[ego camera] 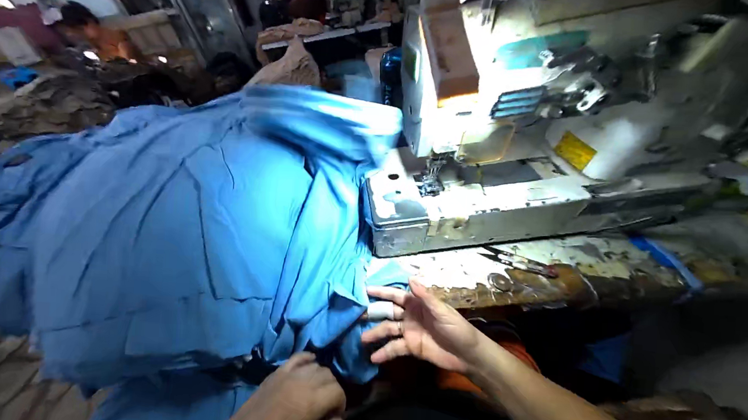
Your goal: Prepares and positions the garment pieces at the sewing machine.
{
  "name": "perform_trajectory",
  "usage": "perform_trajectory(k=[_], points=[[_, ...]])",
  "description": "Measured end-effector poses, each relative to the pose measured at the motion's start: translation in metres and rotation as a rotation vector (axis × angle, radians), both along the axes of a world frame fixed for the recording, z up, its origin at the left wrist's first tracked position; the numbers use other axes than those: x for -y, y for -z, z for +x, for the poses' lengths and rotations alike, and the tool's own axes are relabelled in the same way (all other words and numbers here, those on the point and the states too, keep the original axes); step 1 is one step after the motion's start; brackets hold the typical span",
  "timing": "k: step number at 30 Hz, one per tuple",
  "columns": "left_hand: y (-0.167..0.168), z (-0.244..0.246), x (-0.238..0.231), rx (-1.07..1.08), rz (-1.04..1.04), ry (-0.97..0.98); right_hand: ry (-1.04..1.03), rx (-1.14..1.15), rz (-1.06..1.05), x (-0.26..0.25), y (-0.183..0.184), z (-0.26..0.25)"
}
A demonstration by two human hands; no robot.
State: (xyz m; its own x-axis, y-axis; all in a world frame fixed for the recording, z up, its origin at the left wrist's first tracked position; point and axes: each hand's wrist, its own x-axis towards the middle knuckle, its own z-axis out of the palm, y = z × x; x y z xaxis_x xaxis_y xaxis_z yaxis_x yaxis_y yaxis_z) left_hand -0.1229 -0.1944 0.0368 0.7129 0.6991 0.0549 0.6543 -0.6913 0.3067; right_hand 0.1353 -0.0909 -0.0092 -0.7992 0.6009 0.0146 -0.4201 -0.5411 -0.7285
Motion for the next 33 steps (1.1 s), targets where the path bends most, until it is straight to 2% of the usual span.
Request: perform_trajectory(k=[3, 6, 9, 11, 12, 14, 16, 18, 19, 21, 22, 23, 25, 28, 29, 31, 33], points=[[-0.011, 0.004, -0.004, 0.239, 0.239, -0.122, 0.096, 0.167, 0.088, 0.006, -0.007, -0.004], [-0.022, 0.023, -0.027, 0.271, 0.452, -0.264, 0.173, 0.281, 0.176, 0.010, -0.009, -0.001], [-0.028, 0.033, -0.050, 0.269, 0.525, -0.384, 0.305, 0.325, 0.314, 0.022, -0.004, 0.015], [-0.026, 0.030, -0.063, 0.137, 0.485, -0.445, 0.401, 0.324, 0.399, 0.030, 0.000, 0.031], [-0.023, 0.028, -0.067, 0.055, 0.416, -0.445, 0.434, 0.317, 0.429, 0.032, 0.002, 0.039], [-0.015, 0.027, -0.070, 0.022, 0.326, -0.388, 0.423, 0.311, 0.442, 0.033, 0.002, 0.051], [-0.019, 0.041, -0.061, 0.196, 0.291, -0.311, 0.284, 0.251, 0.390, 0.030, 0.000, 0.059], [-0.036, 0.075, -0.045, 0.534, 0.012, -0.142, 0.107, 0.043, 0.238, 0.027, 0.001, 0.059], [-0.040, 0.095, -0.039, 0.590, -0.109, -0.027, 0.060, -0.081, 0.140, 0.027, -0.001, 0.060], [-0.039, 0.130, -0.041, 0.573, -0.208, 0.160, 0.125, -0.187, -0.032, 0.028, -0.011, 0.065], [-0.033, 0.142, -0.046, 0.608, -0.171, 0.155, 0.241, -0.134, -0.068, 0.029, -0.016, 0.067], [-0.028, 0.150, -0.052, 0.667, -0.124, 0.094, 0.373, -0.035, -0.049, 0.028, -0.020, 0.070], [-0.024, 0.152, -0.066, 0.711, -0.101, -0.056, 0.573, 0.210, 0.171, 0.024, -0.020, 0.080], [-0.019, 0.161, -0.085, 0.658, -0.400, -0.204, 0.799, 0.469, 0.687, 0.021, -0.007, 0.105], [-0.013, 0.169, -0.089, 0.694, -0.440, -0.229, 0.830, 0.494, 0.767, 0.019, -0.004, 0.114], [-0.006, 0.181, -0.098, 0.822, -0.324, -0.215, 0.821, 0.454, 0.734, 0.017, -0.002, 0.127], [-0.002, 0.185, -0.110, 0.869, -0.064, -0.165, 0.831, 0.453, 0.666, 0.017, -0.001, 0.133]])
